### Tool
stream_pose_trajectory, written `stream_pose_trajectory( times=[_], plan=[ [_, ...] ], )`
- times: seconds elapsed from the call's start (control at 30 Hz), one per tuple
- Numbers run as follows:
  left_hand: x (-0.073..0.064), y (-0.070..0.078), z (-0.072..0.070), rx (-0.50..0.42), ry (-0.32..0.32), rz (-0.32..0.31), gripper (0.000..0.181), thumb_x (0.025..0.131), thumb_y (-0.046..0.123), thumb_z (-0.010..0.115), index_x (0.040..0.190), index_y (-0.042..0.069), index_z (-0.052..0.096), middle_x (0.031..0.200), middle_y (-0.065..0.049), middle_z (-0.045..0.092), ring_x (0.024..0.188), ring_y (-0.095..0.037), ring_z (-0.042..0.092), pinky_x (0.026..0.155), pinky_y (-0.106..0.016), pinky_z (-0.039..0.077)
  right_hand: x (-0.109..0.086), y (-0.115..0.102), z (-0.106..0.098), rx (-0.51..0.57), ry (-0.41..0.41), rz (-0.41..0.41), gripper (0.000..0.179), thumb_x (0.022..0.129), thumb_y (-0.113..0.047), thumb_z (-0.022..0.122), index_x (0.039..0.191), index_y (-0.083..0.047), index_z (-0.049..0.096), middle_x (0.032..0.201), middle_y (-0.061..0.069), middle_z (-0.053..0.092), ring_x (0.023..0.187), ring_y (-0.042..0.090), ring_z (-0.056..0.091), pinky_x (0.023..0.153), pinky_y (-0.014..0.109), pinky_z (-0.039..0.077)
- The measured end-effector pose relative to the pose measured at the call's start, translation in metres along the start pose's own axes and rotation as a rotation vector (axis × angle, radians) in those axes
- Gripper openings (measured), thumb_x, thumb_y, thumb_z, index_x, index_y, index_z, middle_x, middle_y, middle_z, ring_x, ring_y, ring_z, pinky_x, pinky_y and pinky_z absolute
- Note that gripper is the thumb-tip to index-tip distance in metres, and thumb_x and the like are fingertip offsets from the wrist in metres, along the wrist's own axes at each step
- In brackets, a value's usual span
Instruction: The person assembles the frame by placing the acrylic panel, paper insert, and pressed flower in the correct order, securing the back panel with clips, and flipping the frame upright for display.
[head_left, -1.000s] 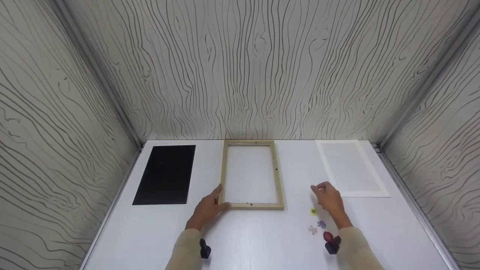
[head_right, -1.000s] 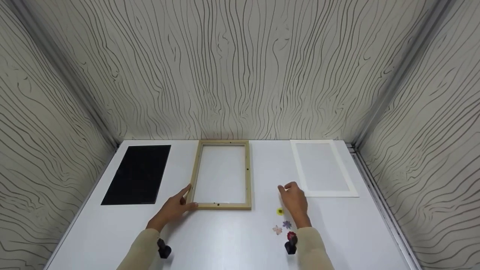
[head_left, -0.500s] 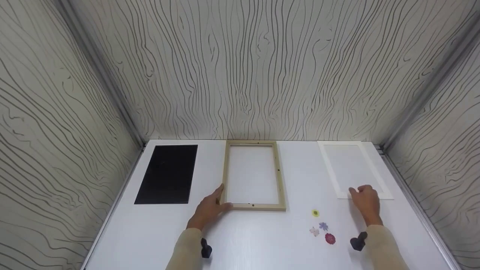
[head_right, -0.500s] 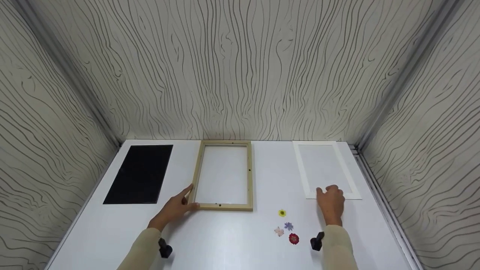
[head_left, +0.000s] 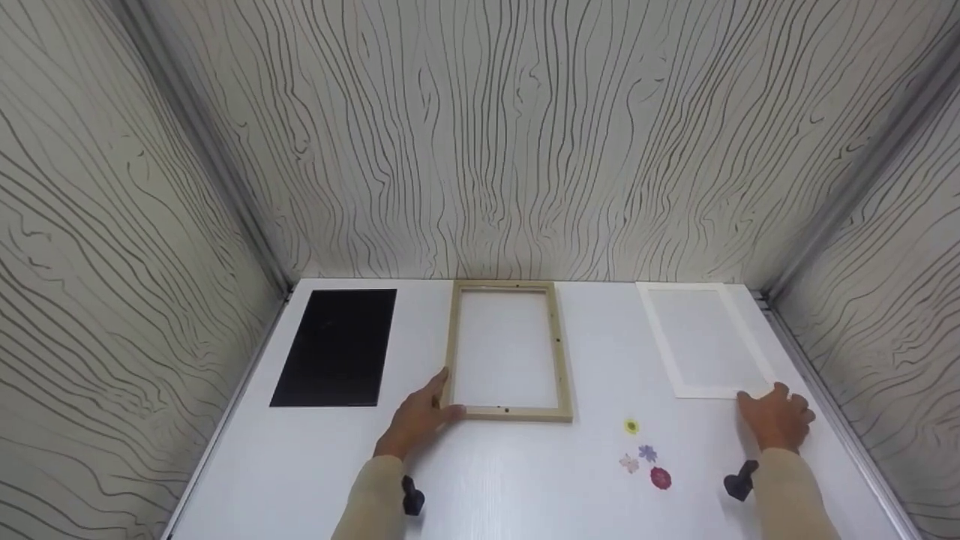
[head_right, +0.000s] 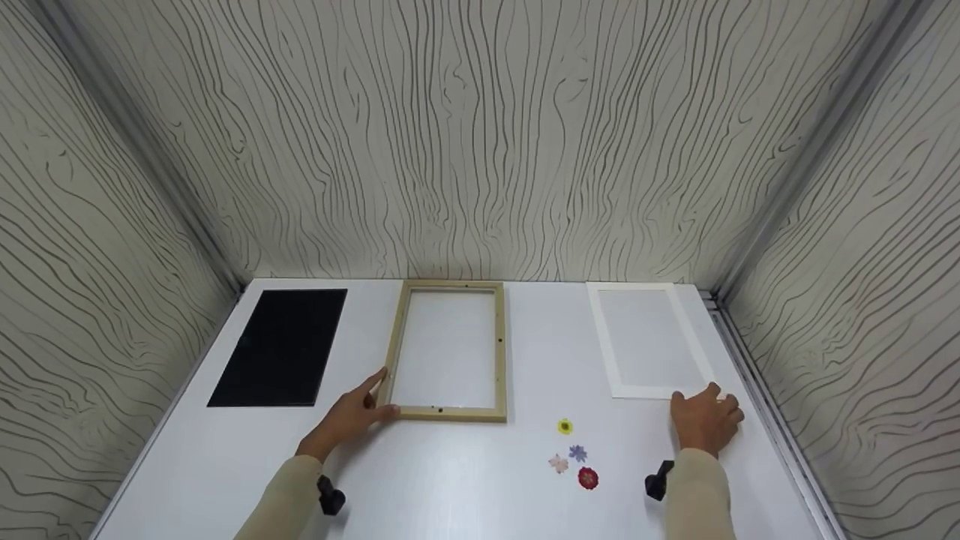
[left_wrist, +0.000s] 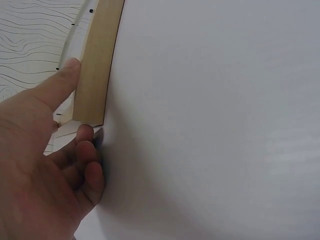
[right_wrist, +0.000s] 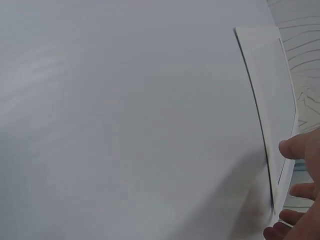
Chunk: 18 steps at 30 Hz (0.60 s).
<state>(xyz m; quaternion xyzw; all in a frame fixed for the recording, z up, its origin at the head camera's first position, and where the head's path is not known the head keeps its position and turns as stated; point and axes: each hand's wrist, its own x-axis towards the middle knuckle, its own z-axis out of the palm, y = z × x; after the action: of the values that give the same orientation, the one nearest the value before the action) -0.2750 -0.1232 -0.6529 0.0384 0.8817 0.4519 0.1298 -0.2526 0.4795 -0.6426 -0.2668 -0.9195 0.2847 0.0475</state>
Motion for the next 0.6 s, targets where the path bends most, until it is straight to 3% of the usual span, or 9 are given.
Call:
stream_pose_trajectory(
  times=[0.13,0.23,0.37,0.6],
  plan=[
    [-0.0010,0.0001,-0.0005,-0.006,0.004,-0.008,0.089,0.096,0.051,0.076,0.169,0.027,0.032,0.162,-0.021,0.049,0.151,-0.046,0.045,0.124,-0.065,0.033,0.0009,0.0103,0.0023,-0.055,-0.069,-0.024,0.085,0.105,-0.037,0.049,0.156,0.022,0.015,0.150,0.057,0.016,0.137,0.075,0.019,0.112,0.080,0.023],
    [-0.0013,0.0002,0.0007,-0.016,0.011,-0.020,0.088,0.096,0.049,0.077,0.169,0.027,0.033,0.164,-0.019,0.048,0.152,-0.045,0.044,0.124,-0.065,0.032,0.0003,0.0124,0.0033,-0.079,-0.094,-0.052,0.084,0.106,-0.039,0.046,0.159,0.019,0.015,0.153,0.055,0.013,0.140,0.077,0.015,0.114,0.083,0.018],
    [-0.0003,-0.0001,0.0024,-0.020,0.013,-0.028,0.088,0.096,0.050,0.077,0.169,0.029,0.032,0.167,-0.016,0.045,0.154,-0.044,0.042,0.125,-0.064,0.032,-0.0010,0.0103,0.0037,-0.088,-0.069,-0.071,0.075,0.107,-0.037,0.045,0.154,0.019,0.028,0.146,0.054,0.026,0.135,0.075,0.025,0.110,0.082,0.024],
    [0.0012,-0.0024,0.0017,-0.004,0.010,0.000,0.090,0.096,0.050,0.077,0.169,0.024,0.032,0.158,-0.024,0.054,0.145,-0.046,0.051,0.120,-0.063,0.039,-0.0064,0.0027,0.0052,-0.086,0.022,-0.066,0.075,0.106,-0.040,0.056,0.142,0.024,0.041,0.132,0.052,0.042,0.118,0.065,0.040,0.100,0.075,0.037]
  ],
)
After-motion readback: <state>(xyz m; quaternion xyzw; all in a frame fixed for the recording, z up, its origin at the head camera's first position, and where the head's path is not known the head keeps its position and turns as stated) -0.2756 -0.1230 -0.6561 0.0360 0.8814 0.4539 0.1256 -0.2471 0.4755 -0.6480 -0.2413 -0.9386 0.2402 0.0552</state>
